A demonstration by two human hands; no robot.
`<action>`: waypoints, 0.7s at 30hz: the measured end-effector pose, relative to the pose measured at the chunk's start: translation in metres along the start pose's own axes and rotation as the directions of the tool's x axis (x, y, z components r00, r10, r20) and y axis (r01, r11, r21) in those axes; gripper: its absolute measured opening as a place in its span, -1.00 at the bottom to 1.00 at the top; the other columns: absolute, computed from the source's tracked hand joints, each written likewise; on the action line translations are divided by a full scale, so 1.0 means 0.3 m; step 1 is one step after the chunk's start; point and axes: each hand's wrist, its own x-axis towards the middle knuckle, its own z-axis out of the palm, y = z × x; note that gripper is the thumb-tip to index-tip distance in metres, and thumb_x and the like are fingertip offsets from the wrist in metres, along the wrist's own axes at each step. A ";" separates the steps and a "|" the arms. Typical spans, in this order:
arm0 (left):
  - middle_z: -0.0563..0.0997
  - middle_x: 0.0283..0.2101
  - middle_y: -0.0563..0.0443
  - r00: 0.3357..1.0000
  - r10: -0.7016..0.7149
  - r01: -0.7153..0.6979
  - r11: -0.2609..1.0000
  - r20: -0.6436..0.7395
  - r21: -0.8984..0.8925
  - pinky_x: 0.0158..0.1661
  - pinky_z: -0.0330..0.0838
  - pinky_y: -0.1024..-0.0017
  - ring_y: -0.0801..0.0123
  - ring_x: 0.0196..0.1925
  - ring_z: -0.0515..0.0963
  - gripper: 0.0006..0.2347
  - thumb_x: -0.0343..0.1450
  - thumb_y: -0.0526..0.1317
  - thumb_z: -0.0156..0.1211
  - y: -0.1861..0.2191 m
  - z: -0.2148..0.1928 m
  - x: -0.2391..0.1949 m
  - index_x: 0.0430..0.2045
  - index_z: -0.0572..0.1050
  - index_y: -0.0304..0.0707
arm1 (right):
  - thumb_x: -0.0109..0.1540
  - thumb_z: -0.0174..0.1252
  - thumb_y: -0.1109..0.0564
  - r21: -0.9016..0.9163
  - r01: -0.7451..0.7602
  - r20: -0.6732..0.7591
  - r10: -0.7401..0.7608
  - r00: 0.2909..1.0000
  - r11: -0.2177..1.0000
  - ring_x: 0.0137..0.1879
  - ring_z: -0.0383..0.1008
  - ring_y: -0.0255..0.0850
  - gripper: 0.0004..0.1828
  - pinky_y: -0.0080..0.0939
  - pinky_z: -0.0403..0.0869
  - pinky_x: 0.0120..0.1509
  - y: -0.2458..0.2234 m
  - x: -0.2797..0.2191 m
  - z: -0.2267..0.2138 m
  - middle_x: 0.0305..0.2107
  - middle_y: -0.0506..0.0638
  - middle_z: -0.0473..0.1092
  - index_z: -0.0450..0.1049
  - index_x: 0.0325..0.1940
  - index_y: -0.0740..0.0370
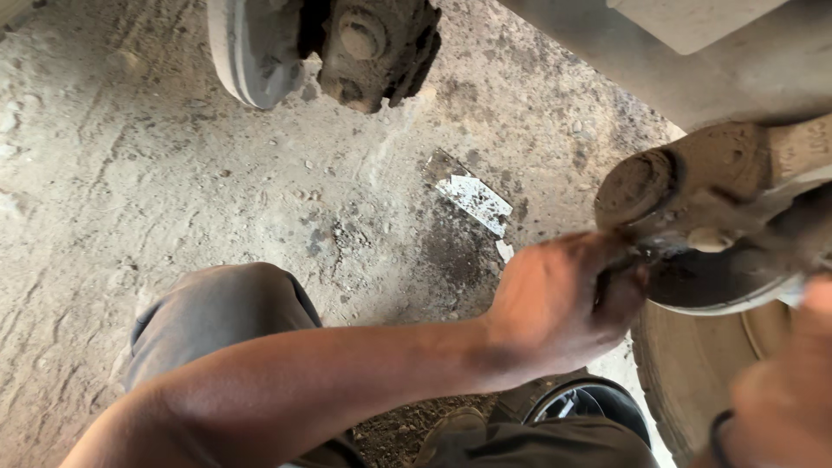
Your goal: The person uses a small metal tool to scrape and clean a greasy metal component under a vehicle. They repeatedly scrape the surface and wipe away debris with their fingers.
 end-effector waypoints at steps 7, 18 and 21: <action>0.58 -0.58 -0.09 0.845 -0.460 0.487 0.873 0.272 -0.038 -0.71 0.33 0.30 0.38 -0.70 0.41 -0.53 0.52 0.17 0.05 -0.069 0.029 -0.024 -0.40 0.55 -0.37 | 0.54 0.10 0.19 -0.394 0.360 0.144 -0.330 0.933 0.846 -0.32 0.38 -0.27 -0.82 -0.33 0.35 -0.18 -0.065 0.142 -0.033 -0.24 0.06 0.50 0.51 0.17 0.33; 0.65 -0.24 -0.25 0.839 -0.384 0.533 0.726 0.387 -0.436 -0.24 0.68 0.27 0.19 -0.24 0.68 -0.31 0.28 0.27 0.15 -0.106 0.040 0.038 0.02 0.45 -0.46 | 0.45 0.26 0.31 -0.266 0.654 0.345 -0.563 0.751 0.709 -0.40 0.42 -0.15 -0.90 -0.23 0.33 -0.30 -0.174 0.326 -0.049 -0.37 0.17 0.49 0.57 -0.03 0.49; 0.67 -0.28 -0.22 0.819 -0.425 0.560 0.738 0.386 -0.376 -0.30 0.69 0.29 0.20 -0.30 0.71 -0.35 0.28 0.27 0.18 -0.111 0.033 0.060 -0.07 0.50 -0.45 | 0.38 0.27 0.32 -0.119 0.573 0.363 -0.501 0.785 0.811 -0.42 0.44 -0.15 -0.89 -0.23 0.36 -0.34 -0.232 0.381 -0.040 -0.41 0.19 0.44 0.49 -0.18 0.45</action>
